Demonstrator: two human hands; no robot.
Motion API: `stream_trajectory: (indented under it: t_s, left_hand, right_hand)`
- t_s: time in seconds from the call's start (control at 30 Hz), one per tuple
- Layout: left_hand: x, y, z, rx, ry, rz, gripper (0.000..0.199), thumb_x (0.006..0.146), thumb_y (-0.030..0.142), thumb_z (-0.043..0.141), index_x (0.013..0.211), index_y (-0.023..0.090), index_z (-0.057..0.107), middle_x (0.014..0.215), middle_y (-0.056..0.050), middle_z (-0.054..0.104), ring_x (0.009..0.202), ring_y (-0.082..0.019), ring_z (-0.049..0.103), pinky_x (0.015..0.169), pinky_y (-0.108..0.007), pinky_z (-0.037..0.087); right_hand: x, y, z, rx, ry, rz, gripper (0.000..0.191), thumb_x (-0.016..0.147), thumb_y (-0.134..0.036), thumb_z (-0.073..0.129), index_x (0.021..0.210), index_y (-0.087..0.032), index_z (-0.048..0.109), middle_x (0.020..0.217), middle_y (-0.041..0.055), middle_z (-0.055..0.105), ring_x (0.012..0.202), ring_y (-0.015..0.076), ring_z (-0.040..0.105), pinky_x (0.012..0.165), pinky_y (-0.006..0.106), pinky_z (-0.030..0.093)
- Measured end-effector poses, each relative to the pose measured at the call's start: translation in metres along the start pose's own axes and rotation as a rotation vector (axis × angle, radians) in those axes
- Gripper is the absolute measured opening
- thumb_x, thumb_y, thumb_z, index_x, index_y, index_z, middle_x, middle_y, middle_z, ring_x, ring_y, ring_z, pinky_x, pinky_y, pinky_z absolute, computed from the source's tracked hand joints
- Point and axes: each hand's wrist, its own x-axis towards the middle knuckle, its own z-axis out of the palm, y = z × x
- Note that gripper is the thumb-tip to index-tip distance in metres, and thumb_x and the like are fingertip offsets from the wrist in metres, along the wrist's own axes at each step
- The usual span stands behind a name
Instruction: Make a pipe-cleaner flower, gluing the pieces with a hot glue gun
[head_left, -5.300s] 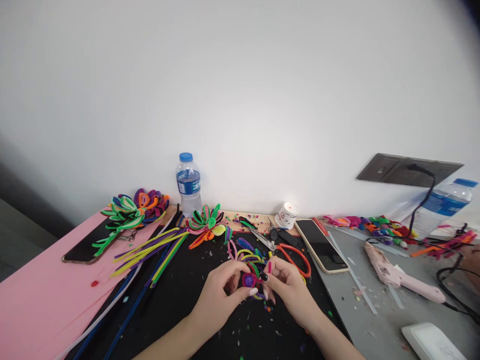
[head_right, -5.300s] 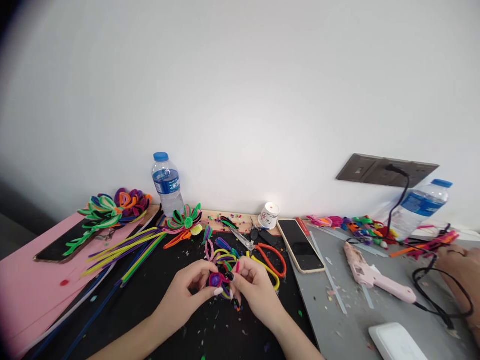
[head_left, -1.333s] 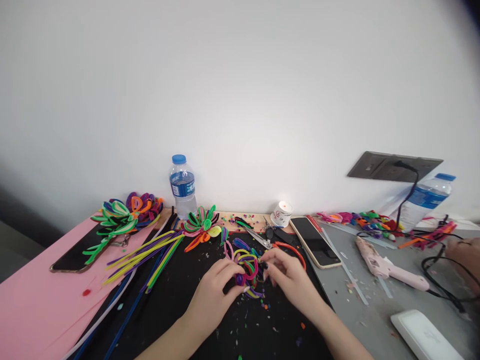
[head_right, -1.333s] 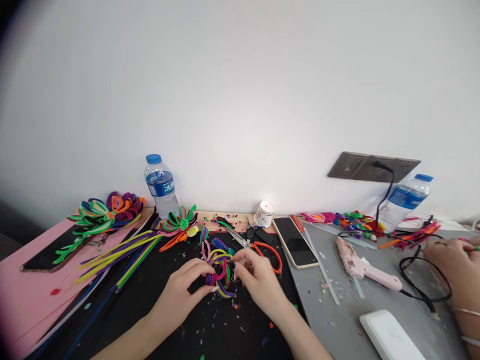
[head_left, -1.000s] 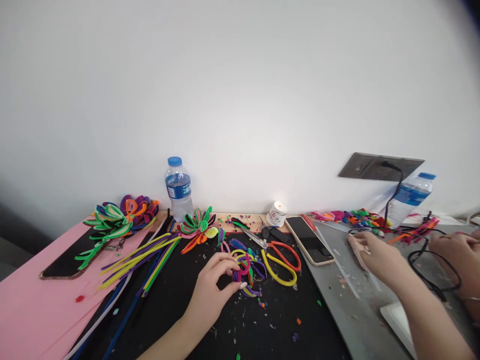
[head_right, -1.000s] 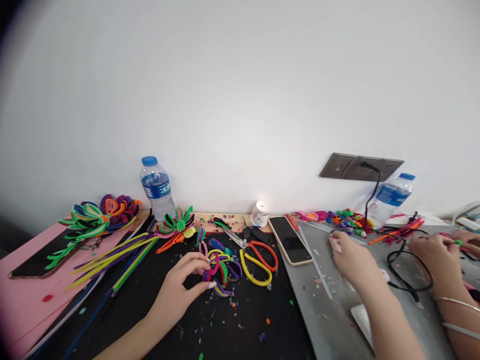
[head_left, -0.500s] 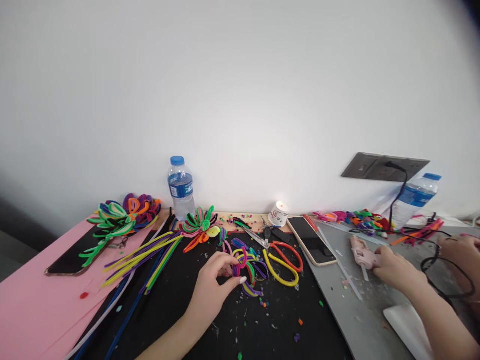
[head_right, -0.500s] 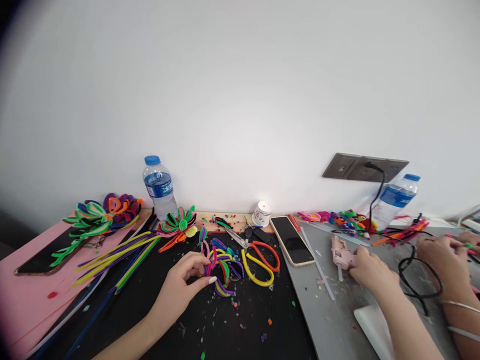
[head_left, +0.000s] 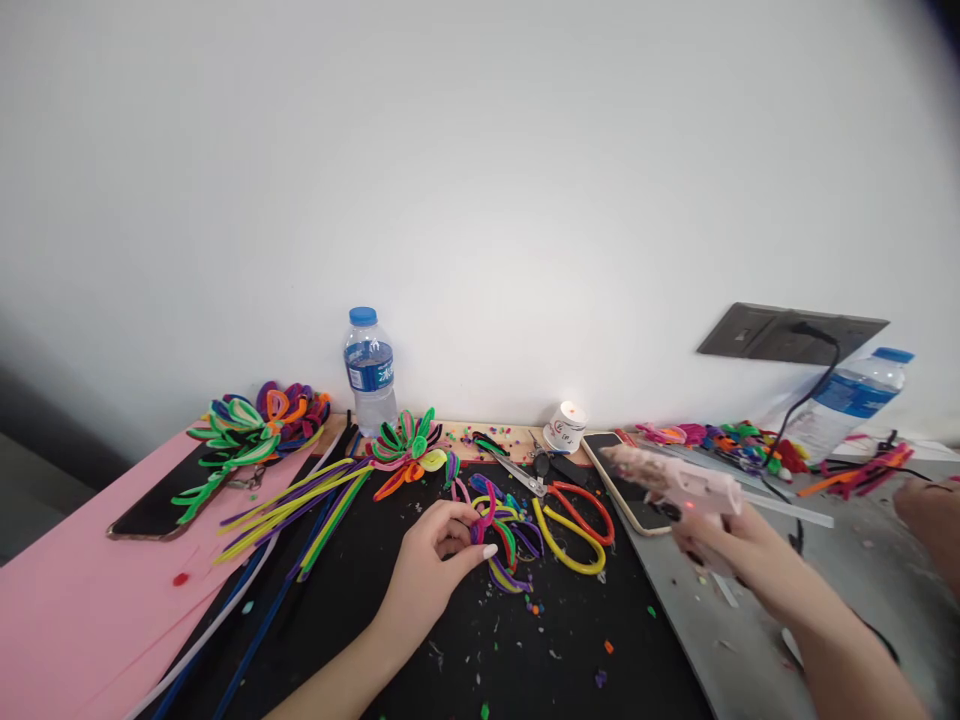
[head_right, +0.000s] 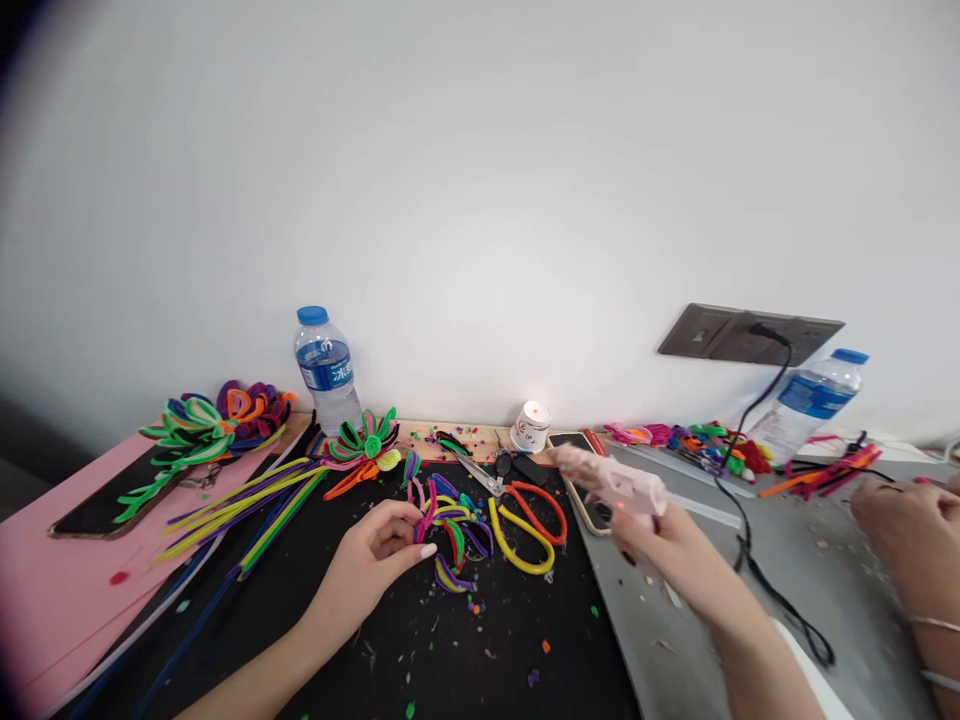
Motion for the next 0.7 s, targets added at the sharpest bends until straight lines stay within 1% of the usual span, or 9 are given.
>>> stream_trajectory:
  t_s: [0.03,0.1,0.17,0.23,0.3,0.4,0.53,0.7]
  left_hand:
    - [0.0,-0.001,0.0,-0.028,-0.006,-0.021,0.021,0.063,0.022,0.069,0.078,0.018,0.055,0.069,0.003,0.051,0.064,-0.013,0.05,0.061,-0.023,0.043]
    - [0.0,-0.002,-0.001,-0.073,-0.015,-0.063,0.023,0.062,0.022,0.07,0.077,0.018,0.054,0.067,0.003,0.051,0.064,-0.013,0.051,0.06,-0.023,0.042]
    - [0.0,-0.002,-0.001,-0.097,-0.016,-0.092,0.023,0.062,0.021,0.07,0.078,0.018,0.053,0.067,0.004,0.051,0.063,-0.012,0.051,0.059,-0.022,0.041]
    - [-0.001,-0.001,-0.002,-0.104,-0.017,-0.122,0.024,0.062,0.021,0.07,0.078,0.018,0.052,0.065,0.004,0.051,0.061,-0.011,0.051,0.057,-0.021,0.04]
    - [-0.001,0.001,-0.001,-0.11,-0.023,-0.146,0.026,0.061,0.02,0.071,0.078,0.017,0.052,0.063,0.005,0.052,0.059,-0.011,0.05,0.056,-0.021,0.039]
    - [-0.001,0.002,0.0,-0.121,-0.034,-0.165,0.026,0.06,0.019,0.071,0.078,0.017,0.051,0.061,0.006,0.052,0.058,-0.01,0.05,0.055,-0.02,0.038]
    - [-0.001,0.0,0.002,-0.13,-0.056,-0.183,0.026,0.06,0.016,0.071,0.078,0.017,0.051,0.061,0.005,0.054,0.058,-0.011,0.053,0.055,-0.02,0.038]
    - [0.0,0.0,0.003,-0.136,-0.058,-0.191,0.027,0.057,0.015,0.072,0.075,0.017,0.052,0.067,0.003,0.058,0.062,-0.014,0.058,0.057,-0.022,0.04]
  right_hand:
    - [0.001,-0.005,0.011,0.143,-0.114,0.017,0.038,0.077,-0.044,0.049,0.101,-0.014,0.054,0.049,-0.0027,0.047,0.044,0.0141,0.045,0.043,0.025,0.037]
    - [0.004,-0.009,0.035,0.34,-0.25,0.071,0.044,0.073,-0.047,0.056,0.103,-0.015,0.051,0.047,-0.0056,0.043,0.04,0.0107,0.039,0.04,0.023,0.033]
    - [0.008,-0.01,0.057,0.468,-0.385,0.096,0.045,0.068,-0.046,0.063,0.098,-0.015,0.05,0.048,-0.007,0.043,0.039,0.0085,0.038,0.038,0.021,0.034]
    - [0.01,-0.007,0.076,0.549,-0.476,0.114,0.044,0.066,-0.046,0.066,0.094,-0.016,0.05,0.048,-0.0081,0.042,0.039,0.0067,0.035,0.037,0.02,0.034]
    - [0.01,-0.004,0.091,0.576,-0.51,0.143,0.041,0.066,-0.047,0.066,0.088,-0.016,0.05,0.048,-0.0086,0.042,0.038,0.0052,0.033,0.036,0.018,0.032]
    - [0.008,0.001,0.103,0.591,-0.519,0.194,0.039,0.066,-0.047,0.067,0.083,-0.016,0.05,0.049,-0.0084,0.043,0.037,0.0045,0.035,0.035,0.017,0.031]
    - [0.005,0.005,0.108,0.588,-0.521,0.217,0.039,0.065,-0.047,0.067,0.08,-0.017,0.05,0.048,-0.0083,0.044,0.037,0.0049,0.036,0.035,0.017,0.031]
    - [0.005,0.006,0.111,0.578,-0.556,0.191,0.038,0.067,-0.05,0.064,0.076,-0.016,0.05,0.045,-0.0083,0.044,0.035,0.0049,0.036,0.035,0.017,0.031]
